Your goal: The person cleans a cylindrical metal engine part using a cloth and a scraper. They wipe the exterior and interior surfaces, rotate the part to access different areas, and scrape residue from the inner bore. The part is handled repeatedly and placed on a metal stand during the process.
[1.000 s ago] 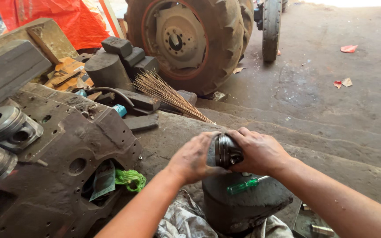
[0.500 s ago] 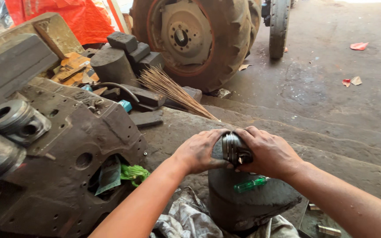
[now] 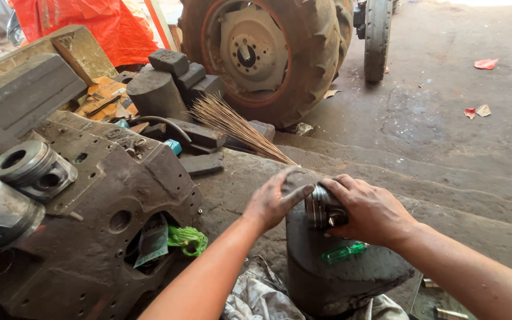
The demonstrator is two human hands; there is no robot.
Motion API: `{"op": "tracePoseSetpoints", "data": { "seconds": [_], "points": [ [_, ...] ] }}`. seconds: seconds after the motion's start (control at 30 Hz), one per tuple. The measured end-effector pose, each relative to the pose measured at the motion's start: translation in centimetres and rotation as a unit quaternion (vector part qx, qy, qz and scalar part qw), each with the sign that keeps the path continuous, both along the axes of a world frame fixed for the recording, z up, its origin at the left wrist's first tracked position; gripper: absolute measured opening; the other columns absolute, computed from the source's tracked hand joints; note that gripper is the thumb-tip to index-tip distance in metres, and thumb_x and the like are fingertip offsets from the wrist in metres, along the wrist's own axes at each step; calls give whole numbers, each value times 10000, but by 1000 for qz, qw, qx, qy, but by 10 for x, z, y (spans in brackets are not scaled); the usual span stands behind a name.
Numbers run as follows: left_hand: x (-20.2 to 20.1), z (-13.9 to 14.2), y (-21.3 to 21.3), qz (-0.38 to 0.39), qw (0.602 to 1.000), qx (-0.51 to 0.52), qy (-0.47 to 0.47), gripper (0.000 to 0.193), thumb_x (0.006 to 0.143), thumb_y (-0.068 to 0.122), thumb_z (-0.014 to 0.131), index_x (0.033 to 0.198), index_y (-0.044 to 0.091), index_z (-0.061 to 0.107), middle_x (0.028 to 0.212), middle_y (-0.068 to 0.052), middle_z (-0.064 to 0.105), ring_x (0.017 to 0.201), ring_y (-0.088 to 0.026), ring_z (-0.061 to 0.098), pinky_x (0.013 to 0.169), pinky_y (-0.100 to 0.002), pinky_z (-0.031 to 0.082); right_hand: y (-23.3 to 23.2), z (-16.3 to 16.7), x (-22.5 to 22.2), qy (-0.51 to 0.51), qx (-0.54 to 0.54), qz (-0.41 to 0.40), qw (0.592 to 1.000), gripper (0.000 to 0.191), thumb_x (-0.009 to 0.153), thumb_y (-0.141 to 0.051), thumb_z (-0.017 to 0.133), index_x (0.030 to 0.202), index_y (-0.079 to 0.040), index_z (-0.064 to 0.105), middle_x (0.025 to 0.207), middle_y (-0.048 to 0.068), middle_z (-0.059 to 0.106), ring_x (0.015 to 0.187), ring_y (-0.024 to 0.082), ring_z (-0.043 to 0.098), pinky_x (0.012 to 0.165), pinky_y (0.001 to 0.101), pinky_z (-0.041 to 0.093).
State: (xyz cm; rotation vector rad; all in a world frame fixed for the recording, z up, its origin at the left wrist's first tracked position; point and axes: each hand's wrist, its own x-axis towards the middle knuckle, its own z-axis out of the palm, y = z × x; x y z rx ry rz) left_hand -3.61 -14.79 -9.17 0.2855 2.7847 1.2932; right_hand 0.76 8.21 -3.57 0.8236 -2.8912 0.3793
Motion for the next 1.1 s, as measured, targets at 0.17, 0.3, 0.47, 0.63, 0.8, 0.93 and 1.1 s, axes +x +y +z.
{"op": "tracePoseSetpoints", "data": {
  "seconds": [0.17,0.3,0.47,0.63,0.8,0.93,1.1],
  "points": [
    [14,15,-8,-190,926,-180,272,1068,701,664,832,1474,47,429,1436,-205,558,1355,-371,516,1143,-460,379,2,1,-1,-2,-5,12,1000,1015,591,-442,926,1456,-155,479,1393,95,557,1188,333,598,936,436,525],
    [19,16,-2,-195,938,-162,237,1029,688,589,836,1487,67,452,1439,-173,592,1350,-339,555,1163,-432,419,0,2,-1,-29,18,-22,999,1035,591,-475,919,1475,-186,465,1334,86,570,1198,323,605,962,430,529],
    [6,12,0,-152,984,-98,8,1047,605,547,872,1483,145,467,1391,-135,603,1298,-315,567,1080,-415,452,-3,4,0,-28,5,-36,999,1015,597,-513,917,1455,-187,482,1371,93,576,1183,341,613,946,446,531],
    [-2,-5,-3,-103,986,57,-117,927,651,681,768,1400,163,597,1293,-123,722,1235,-272,676,1042,-388,507,-2,0,-1,-33,24,-36,999,1024,595,-498,909,1470,-193,474,1387,93,567,1194,343,606,940,445,534],
    [-4,-7,2,-4,1000,-7,-27,950,763,862,547,1424,187,642,1320,-116,690,1232,-290,634,1033,-417,494,1,-8,-8,-15,-53,-67,996,1011,594,-485,921,1446,-140,500,1313,104,599,1160,328,638,962,432,530],
    [1,13,9,43,998,46,-17,1068,669,891,594,1430,143,580,1301,-125,711,1242,-282,650,1046,-422,495,-10,-22,-20,-85,-263,-180,944,908,681,-464,886,1414,-96,495,1262,116,665,1129,245,686,982,391,531],
    [13,37,30,-34,919,390,-47,1262,485,641,895,1466,121,296,1359,-186,586,1272,-347,634,1040,-452,545,-26,-50,-33,-292,-558,-70,773,841,819,-451,692,1522,-139,352,1355,126,591,1160,234,628,899,442,563]
  ]
}}
